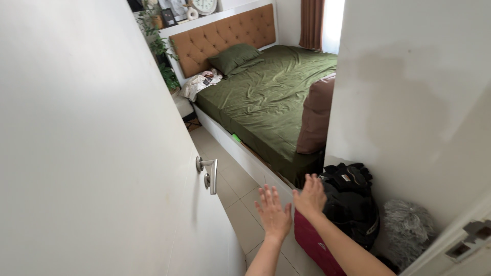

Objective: The person opens a bedroom door, walks to a wardrobe, and opens a drawer. They remove several folded garments from the drawer, place them on the shelf above, and then return them to the drawer in a different arrangement. The person handles the clothes by hand without using tools.

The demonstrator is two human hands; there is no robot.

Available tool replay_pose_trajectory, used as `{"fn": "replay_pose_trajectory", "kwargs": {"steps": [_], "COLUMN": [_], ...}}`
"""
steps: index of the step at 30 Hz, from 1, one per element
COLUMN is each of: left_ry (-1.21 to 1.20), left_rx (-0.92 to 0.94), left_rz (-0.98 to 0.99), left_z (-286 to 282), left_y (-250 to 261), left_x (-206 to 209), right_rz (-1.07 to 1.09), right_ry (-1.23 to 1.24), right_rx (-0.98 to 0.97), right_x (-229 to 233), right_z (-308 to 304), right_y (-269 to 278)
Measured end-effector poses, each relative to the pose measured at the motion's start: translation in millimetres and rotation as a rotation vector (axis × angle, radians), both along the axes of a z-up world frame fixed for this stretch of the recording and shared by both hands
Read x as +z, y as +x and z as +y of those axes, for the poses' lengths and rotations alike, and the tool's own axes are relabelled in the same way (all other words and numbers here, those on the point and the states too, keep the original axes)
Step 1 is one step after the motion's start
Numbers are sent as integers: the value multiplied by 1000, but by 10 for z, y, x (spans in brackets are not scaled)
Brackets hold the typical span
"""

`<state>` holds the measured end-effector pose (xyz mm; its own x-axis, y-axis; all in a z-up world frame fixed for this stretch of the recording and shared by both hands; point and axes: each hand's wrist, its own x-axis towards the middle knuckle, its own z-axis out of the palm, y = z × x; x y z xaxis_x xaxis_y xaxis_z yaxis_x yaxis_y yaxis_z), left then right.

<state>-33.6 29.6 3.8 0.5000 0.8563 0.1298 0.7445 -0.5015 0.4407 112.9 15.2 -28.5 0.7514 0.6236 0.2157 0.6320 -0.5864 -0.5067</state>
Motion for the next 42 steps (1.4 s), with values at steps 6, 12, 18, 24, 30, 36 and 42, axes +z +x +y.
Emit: {"fn": "replay_pose_trajectory", "kwargs": {"steps": [6, 12, 18, 24, 30, 36, 42], "left_ry": [58, 48, 38, 19, 31, 62, 54], "left_rx": [-169, -248, -300, -340, -340, -314, -317], "left_rz": [-8, -10, -16, -39, -80, -122, -61], "left_z": [-214, -101, 237, 688, 1040, 1399, 1896], "left_y": [314, 600, 1004, 1574, 2055, 2360, 2574], "left_x": [9, -75, -168, -182, -214, -353, -459], "right_rz": [94, 138, 120, 75, 0, -19, -71], "right_ry": [-128, -213, -197, -200, -133, -153, -76], "right_rx": [-162, -249, -289, -334, -288, -224, -97], "right_x": [62, 53, -24, -52, -61, -179, -404], "right_z": [-393, -401, -208, 142, 464, 843, 1253], "right_y": [243, 499, 820, 1261, 1635, 1823, 2018]}}
